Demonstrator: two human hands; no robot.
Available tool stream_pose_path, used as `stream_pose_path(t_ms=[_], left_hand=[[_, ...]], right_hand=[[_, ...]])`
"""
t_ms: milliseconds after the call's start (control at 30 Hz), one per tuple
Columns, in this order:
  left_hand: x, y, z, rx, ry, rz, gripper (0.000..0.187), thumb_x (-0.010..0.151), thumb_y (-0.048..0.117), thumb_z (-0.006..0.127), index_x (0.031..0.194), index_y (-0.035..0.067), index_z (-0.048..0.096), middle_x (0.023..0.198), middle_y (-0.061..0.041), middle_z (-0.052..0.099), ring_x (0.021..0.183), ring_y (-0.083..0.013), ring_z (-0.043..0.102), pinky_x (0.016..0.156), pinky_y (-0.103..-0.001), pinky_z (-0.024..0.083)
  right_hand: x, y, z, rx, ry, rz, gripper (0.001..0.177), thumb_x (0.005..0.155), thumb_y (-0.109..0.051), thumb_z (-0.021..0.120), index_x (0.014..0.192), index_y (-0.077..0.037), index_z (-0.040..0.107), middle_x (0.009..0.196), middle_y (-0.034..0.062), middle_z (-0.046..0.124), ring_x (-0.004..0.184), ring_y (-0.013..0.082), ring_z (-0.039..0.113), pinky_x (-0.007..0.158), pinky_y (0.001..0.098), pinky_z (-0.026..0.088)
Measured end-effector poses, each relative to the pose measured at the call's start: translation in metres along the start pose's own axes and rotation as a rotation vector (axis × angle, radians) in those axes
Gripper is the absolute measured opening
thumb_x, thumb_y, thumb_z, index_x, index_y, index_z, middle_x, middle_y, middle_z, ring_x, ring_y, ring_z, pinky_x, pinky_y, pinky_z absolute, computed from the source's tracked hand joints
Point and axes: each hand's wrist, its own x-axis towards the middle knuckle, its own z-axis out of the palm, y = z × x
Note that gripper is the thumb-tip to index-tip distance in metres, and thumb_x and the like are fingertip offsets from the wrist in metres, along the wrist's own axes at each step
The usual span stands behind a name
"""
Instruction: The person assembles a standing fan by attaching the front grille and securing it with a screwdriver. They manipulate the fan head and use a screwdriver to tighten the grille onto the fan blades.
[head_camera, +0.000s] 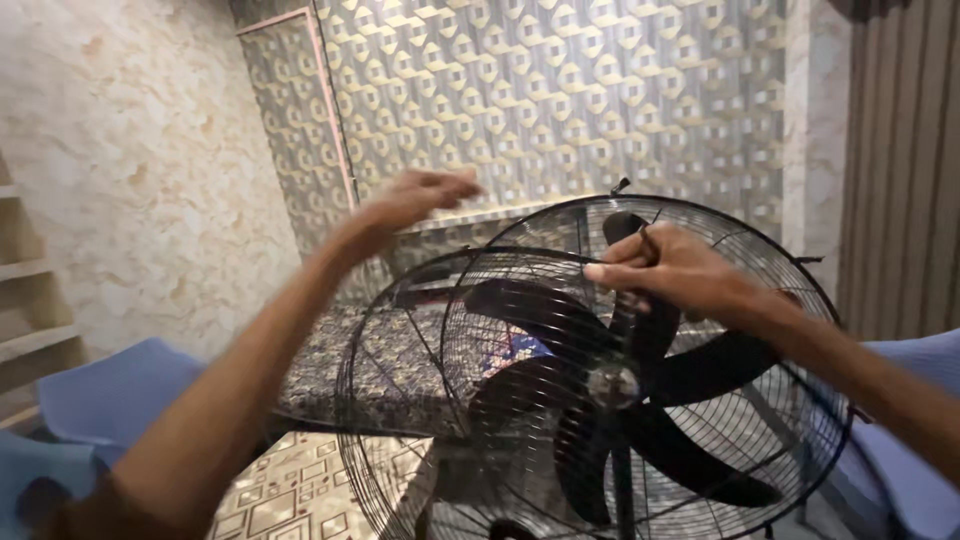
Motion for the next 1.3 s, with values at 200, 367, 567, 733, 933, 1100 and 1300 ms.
stream_pose_path(t_ms=[200,367,567,733,933,1100,1300], left_hand=[[0.002,0.009,0.087,-0.157,-0.305,0.12,0.059,0.096,0.058,0.058,0.089,0.003,0.078,0.078,-0.008,0.079,0.062,-0.0159,0.067,0.055,-0.031,0.052],[0.005,0.008,0.114,-0.141,0.013,0.252,0.057,0.092,0.055,0.068,0.063,0.006,0.072,0.05,0.007,0.044,0.046,-0.0051,0.035,0.044,-0.03,0.027],[0.026,0.006,0.127,-0.207,0.081,0.215,0.06,0.091,0.055,0.07,0.057,0.006,0.063,0.048,0.008,0.037,0.045,-0.0051,0.031,0.044,-0.032,0.021],[0.044,0.01,0.126,-0.25,0.053,0.185,0.059,0.089,0.058,0.069,0.057,0.008,0.064,0.046,0.006,0.04,0.042,-0.0062,0.031,0.041,-0.032,0.021],[0.052,-0.002,0.109,-0.224,0.107,0.087,0.057,0.088,0.056,0.072,0.054,0.011,0.061,0.046,0.005,0.041,0.041,-0.0077,0.031,0.042,-0.032,0.023],[0.047,-0.023,0.092,-0.296,0.12,0.061,0.056,0.089,0.05,0.075,0.054,0.014,0.052,0.046,0.004,0.044,0.04,-0.009,0.03,0.043,-0.032,0.029],[0.045,-0.041,0.083,-0.321,0.148,0.004,0.051,0.091,0.047,0.073,0.055,0.012,0.062,0.046,0.001,0.046,0.04,-0.0105,0.029,0.043,-0.032,0.029]], right_hand=[[0.016,0.011,-0.039,-0.089,-0.118,-0.169,0.045,0.087,-0.047,0.072,0.063,-0.009,0.072,0.052,-0.0028,0.055,0.046,0.0082,0.045,0.047,0.0301,0.035],[0.035,0.017,-0.069,-0.276,-0.158,-0.018,0.04,0.091,-0.049,0.073,0.092,-0.009,0.081,0.067,0.0029,0.065,0.059,0.0165,0.054,0.053,0.0371,0.04],[0.042,0.01,-0.133,-0.548,-0.127,0.088,0.062,0.079,-0.069,0.06,0.113,-0.02,0.079,0.109,0.003,0.082,0.102,0.0217,0.074,0.09,0.0485,0.058],[0.032,0.039,-0.155,-0.703,-0.096,0.24,0.067,0.088,-0.071,0.045,0.118,-0.024,0.082,0.127,0.0035,0.075,0.114,0.0256,0.069,0.098,0.0529,0.055],[0.012,0.074,-0.189,-0.566,-0.052,0.228,0.074,0.085,-0.075,0.042,0.12,-0.02,0.077,0.127,0.0054,0.074,0.115,0.0281,0.068,0.097,0.0525,0.055],[-0.004,0.115,-0.204,-0.638,-0.028,0.468,0.066,0.103,-0.068,0.046,0.115,-0.007,0.07,0.116,0.043,0.063,0.092,0.0552,0.064,0.077,0.0615,0.06],[-0.011,0.142,-0.183,-0.402,0.108,0.264,0.058,0.088,-0.063,0.057,0.087,-0.008,0.075,0.066,0.0052,0.062,0.056,0.0157,0.049,0.056,0.0353,0.043]])
